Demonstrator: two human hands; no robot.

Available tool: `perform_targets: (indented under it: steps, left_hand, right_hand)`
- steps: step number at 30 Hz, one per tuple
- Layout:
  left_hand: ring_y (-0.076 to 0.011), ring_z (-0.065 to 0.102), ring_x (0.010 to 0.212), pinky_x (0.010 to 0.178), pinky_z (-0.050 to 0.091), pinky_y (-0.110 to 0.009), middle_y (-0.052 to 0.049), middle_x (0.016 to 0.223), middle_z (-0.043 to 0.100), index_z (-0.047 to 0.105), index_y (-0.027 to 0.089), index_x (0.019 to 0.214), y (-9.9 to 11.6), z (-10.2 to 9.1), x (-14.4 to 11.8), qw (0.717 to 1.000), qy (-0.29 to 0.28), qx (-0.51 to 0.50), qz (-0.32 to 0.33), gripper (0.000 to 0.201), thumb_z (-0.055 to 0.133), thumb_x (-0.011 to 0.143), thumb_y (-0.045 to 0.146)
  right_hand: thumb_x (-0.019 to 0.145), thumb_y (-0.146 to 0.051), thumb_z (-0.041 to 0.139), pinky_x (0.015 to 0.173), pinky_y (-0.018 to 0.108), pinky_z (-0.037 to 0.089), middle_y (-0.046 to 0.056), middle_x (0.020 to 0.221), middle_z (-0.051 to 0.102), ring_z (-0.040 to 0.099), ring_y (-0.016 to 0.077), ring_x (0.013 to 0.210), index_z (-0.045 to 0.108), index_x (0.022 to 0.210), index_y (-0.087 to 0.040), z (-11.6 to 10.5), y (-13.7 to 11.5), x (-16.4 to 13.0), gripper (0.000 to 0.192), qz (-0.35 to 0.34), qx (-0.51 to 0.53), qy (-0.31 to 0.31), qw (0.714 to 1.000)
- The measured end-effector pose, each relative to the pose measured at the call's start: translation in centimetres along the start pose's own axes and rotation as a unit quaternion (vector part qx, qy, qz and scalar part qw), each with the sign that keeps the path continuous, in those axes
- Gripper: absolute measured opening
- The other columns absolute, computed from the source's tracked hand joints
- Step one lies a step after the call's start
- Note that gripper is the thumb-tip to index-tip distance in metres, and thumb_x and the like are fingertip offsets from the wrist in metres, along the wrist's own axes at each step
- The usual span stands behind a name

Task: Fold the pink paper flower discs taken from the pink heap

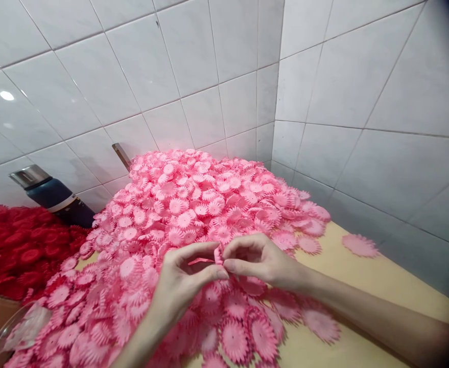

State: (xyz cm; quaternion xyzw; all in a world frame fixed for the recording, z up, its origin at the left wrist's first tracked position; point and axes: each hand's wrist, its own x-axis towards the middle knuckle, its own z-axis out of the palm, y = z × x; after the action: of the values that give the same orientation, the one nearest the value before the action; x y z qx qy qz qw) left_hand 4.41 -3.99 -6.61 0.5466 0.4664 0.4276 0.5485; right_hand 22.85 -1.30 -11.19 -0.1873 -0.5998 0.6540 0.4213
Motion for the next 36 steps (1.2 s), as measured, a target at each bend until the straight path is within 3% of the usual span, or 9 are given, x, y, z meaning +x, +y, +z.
perform_targets:
  steps: [6,12,15,20,27,36]
  left_hand:
    - [-0.0125,0.07,0.059,0.058,0.056,-0.015,0.0,0.065,0.076,0.08,0.02,0.083,-0.1,-0.5,0.1,1.0,0.028,0.002,-0.013,0.028,0.085,0.058,0.009]
    - [-0.0166,0.072,0.061,0.059,0.058,-0.02,-0.003,0.067,0.077,0.079,0.017,0.076,-0.4,-1.1,0.4,0.997,0.079,0.016,-0.003,0.019,0.086,0.058,0.016]
    - [-0.0147,0.07,0.059,0.057,0.056,-0.018,-0.003,0.064,0.076,0.078,0.016,0.072,-0.4,-1.2,0.5,0.995,0.092,0.027,0.003,0.018,0.087,0.056,0.016]
    - [-0.0103,0.064,0.052,0.051,0.052,-0.015,0.002,0.057,0.07,0.073,0.015,0.063,-0.4,-1.2,0.6,0.996,0.09,-0.008,-0.008,0.028,0.09,0.042,0.007]
    - [-0.0091,0.063,0.048,0.05,0.051,-0.016,0.004,0.055,0.068,0.061,0.014,0.058,-0.6,-1.3,0.6,0.995,0.076,-0.057,-0.016,0.035,0.091,0.042,0.006]
    - [-0.0133,0.068,0.059,0.059,0.056,-0.021,-0.003,0.064,0.073,0.068,0.013,0.064,-0.7,-1.3,0.4,0.998,0.06,-0.015,-0.024,0.021,0.087,0.057,0.016]
  right_hand:
    - [0.082,-0.022,0.072,0.066,0.024,0.05,0.001,0.073,0.071,0.064,0.0109,0.067,0.073,0.082,-0.015,-0.2,0.2,0.1,0.006,0.009,-0.009,0.012,1.0]
    - [0.077,-0.028,0.076,0.066,0.026,0.051,0.002,0.07,0.071,0.063,0.0118,0.065,0.073,0.078,-0.015,-0.5,0.2,0.2,0.013,0.026,0.003,0.043,0.999]
    - [0.077,-0.029,0.076,0.066,0.026,0.05,0.001,0.07,0.07,0.063,0.0116,0.065,0.073,0.078,-0.016,-0.5,0.2,0.3,0.014,0.025,0.004,0.04,0.999]
    - [0.076,-0.028,0.077,0.064,0.026,0.05,0.001,0.068,0.07,0.063,0.0117,0.063,0.072,0.077,-0.015,-0.5,0.3,0.3,0.014,0.026,0.007,0.042,0.999]
    - [0.078,-0.026,0.076,0.067,0.025,0.051,0.001,0.07,0.071,0.064,0.0114,0.065,0.072,0.079,-0.016,-0.5,0.3,0.2,0.011,0.023,0.013,0.029,0.999]
    - [0.079,-0.028,0.075,0.067,0.027,0.051,0.002,0.071,0.071,0.065,0.0121,0.066,0.072,0.08,-0.015,-0.6,0.4,0.2,0.013,0.027,0.011,0.027,0.999]
